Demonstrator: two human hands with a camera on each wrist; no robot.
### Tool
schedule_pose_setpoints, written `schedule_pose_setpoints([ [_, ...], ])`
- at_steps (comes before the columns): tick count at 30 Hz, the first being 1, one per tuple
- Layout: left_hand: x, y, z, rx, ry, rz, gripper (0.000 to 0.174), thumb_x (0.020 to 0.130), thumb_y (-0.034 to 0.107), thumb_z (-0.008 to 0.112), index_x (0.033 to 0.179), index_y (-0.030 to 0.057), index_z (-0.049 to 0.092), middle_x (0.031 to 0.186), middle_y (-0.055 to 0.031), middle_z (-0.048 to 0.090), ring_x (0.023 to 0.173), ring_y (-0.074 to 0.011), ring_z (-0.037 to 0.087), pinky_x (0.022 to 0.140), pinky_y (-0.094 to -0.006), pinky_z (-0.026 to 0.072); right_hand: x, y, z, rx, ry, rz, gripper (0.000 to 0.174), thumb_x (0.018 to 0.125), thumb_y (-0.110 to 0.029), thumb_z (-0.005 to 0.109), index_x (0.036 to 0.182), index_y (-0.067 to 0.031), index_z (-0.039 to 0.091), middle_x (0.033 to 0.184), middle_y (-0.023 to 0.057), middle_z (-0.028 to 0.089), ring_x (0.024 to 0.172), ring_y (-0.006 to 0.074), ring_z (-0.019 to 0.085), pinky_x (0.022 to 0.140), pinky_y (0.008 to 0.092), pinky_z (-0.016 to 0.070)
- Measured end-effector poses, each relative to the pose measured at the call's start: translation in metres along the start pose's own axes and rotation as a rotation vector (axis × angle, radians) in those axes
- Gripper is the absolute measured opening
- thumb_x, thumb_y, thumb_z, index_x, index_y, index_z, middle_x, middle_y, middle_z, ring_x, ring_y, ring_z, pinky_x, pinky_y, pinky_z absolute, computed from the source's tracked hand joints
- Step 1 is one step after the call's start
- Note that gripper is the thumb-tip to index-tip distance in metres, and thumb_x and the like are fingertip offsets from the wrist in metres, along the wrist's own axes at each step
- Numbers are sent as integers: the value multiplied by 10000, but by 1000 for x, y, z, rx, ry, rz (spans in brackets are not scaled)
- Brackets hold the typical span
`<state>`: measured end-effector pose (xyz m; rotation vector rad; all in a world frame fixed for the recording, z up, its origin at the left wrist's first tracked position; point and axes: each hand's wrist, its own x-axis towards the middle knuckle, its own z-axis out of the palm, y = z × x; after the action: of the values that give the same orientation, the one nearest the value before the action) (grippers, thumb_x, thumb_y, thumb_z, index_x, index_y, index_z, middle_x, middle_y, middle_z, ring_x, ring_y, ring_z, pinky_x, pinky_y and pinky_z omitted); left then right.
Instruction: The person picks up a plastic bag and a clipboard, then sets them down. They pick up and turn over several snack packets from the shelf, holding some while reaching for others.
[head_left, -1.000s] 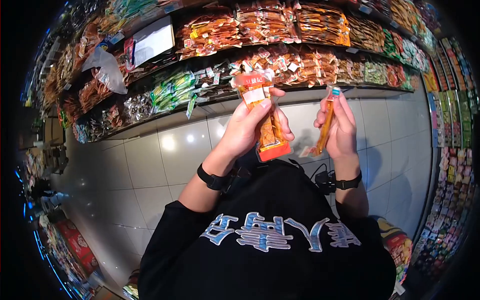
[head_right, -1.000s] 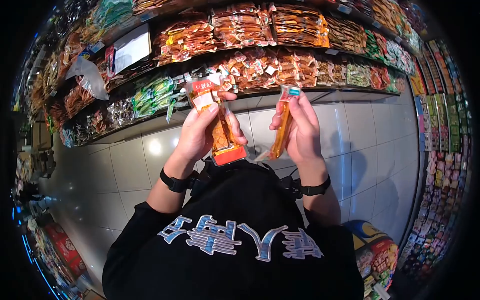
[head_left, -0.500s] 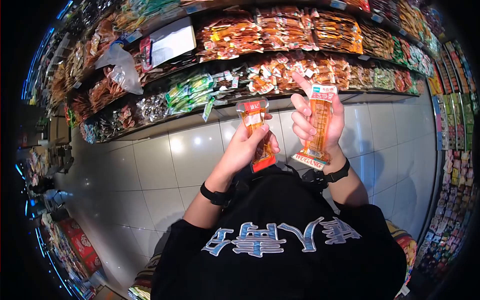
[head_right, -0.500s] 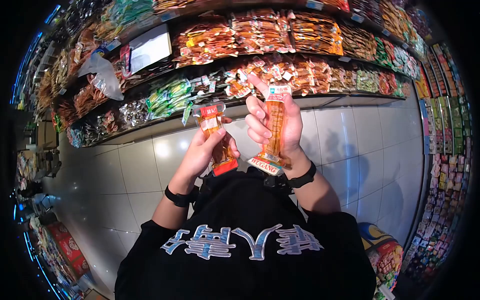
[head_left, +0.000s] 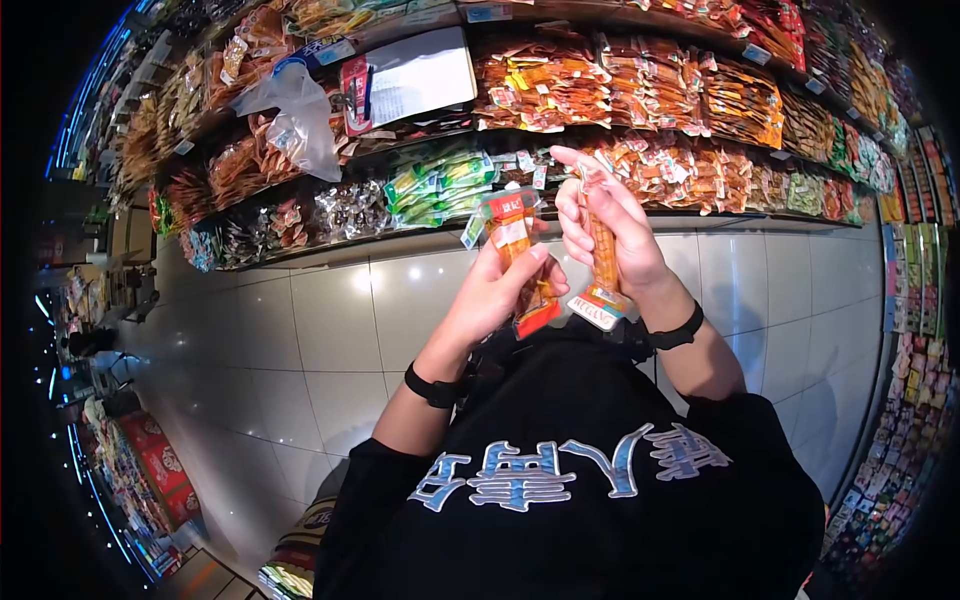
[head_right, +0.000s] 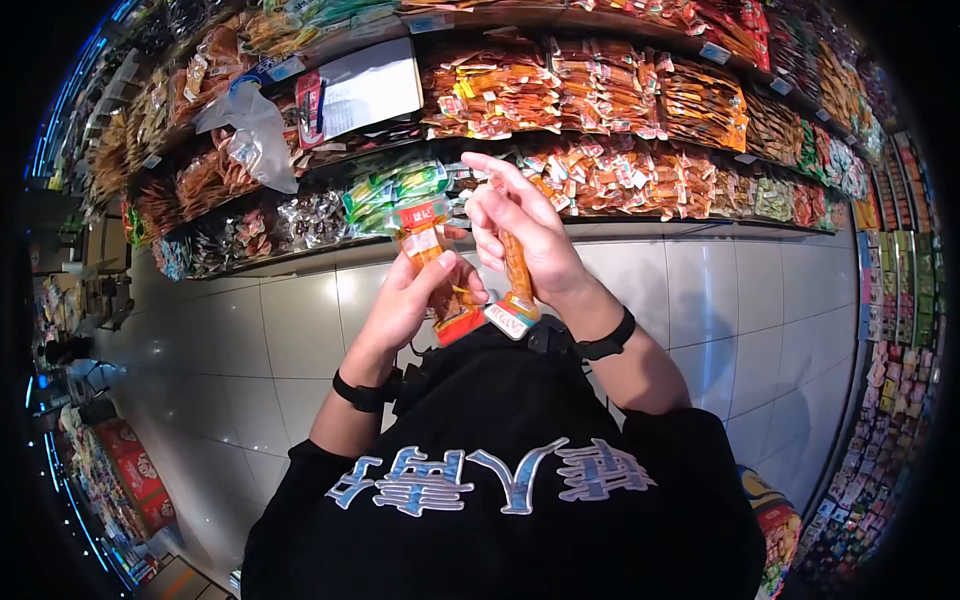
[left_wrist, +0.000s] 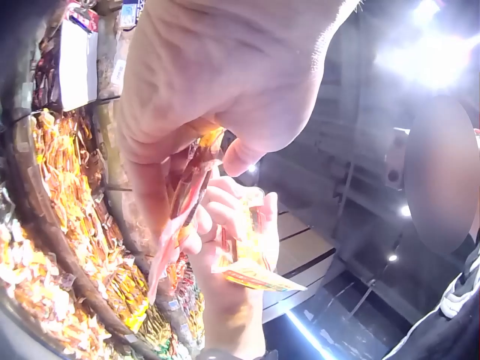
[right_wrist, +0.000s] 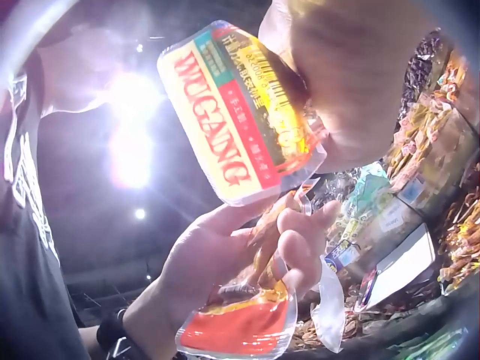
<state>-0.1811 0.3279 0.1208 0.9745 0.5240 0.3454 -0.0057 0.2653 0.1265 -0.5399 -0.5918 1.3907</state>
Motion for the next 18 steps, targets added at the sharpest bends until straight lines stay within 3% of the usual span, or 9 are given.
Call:
schedule_pose_setpoints([
  [2, 5, -7, -6, 22, -36, 68, 305, 1014, 161, 502, 1277, 28, 423, 867, -64, 631, 817, -136, 634, 755, -302, 532, 9, 7, 5, -45, 57, -23, 539, 1026, -264, 472, 1456, -6, 273, 915, 67, 512, 645, 87, 486, 557, 227, 431],
  [3, 7, -6, -8, 30, -86, 87, 342, 979, 149, 579, 1271, 28, 447, 903, -48, 630, 838, -115, 621, 768, -294, 524, 13, 9, 4, -11, 28, -59, 532, 1028, -268, 457, 1451, 2, 278, 929, 73, 520, 675, 97, 496, 597, 242, 444],
  [6, 7, -1, -9, 174, -76, 129, 379, 940, 117, 638, 1261, 26, 460, 946, -49, 630, 838, -111, 616, 776, -292, 519, 25, 4, 8, 153, -13, -130, 622, 973, -374, 428, 1440, 16, 299, 950, 110, 528, 736, 147, 524, 620, 273, 458],
  [7, 6, 4, -9, 123, -84, 41, 447, 885, 49, 692, 1266, 31, 458, 999, -59, 637, 894, -117, 632, 797, -297, 532, 27, 3, 5, 141, 4, -151, 675, 936, -419, 413, 1436, 20, 306, 977, 131, 538, 758, 167, 535, 633, 282, 468],
  [10, 10, 4, -3, -43, -156, -23, 487, 855, -4, 704, 1274, 32, 457, 1015, -66, 645, 964, -128, 641, 815, -304, 547, 33, -4, 2, 129, 2, -183, 693, 923, -429, 396, 1433, 31, 304, 1006, 143, 549, 764, 174, 541, 652, 303, 479],
  [11, 13, 4, -3, -52, -158, -19, 514, 834, -48, 702, 1278, 31, 455, 1062, -75, 640, 1017, -140, 639, 832, -310, 556, 34, -5, -2, 109, 7, -173, 776, 877, -439, 419, 1449, 67, 277, 1028, 145, 539, 792, 183, 532, 696, 314, 461],
  [14, 26, 3, 0, -5, -125, 62, 509, 833, -56, 693, 1275, 31, 456, 1098, -70, 627, 1004, -136, 637, 840, -306, 549, 38, -17, 1, 57, 110, -173, 773, 880, -437, 406, 1451, 67, 274, 1041, 151, 547, 799, 185, 530, 706, 311, 459],
  [18, 40, 10, 8, 24, -101, 113, 496, 831, -84, 667, 1271, 24, 464, 1123, -58, 614, 1017, -125, 622, 882, -291, 522, 38, -37, -19, -55, 204, -160, 733, 887, -423, 382, 1440, 53, 318, 1170, 187, 572, 924, 226, 591, 817, 347, 507],
])
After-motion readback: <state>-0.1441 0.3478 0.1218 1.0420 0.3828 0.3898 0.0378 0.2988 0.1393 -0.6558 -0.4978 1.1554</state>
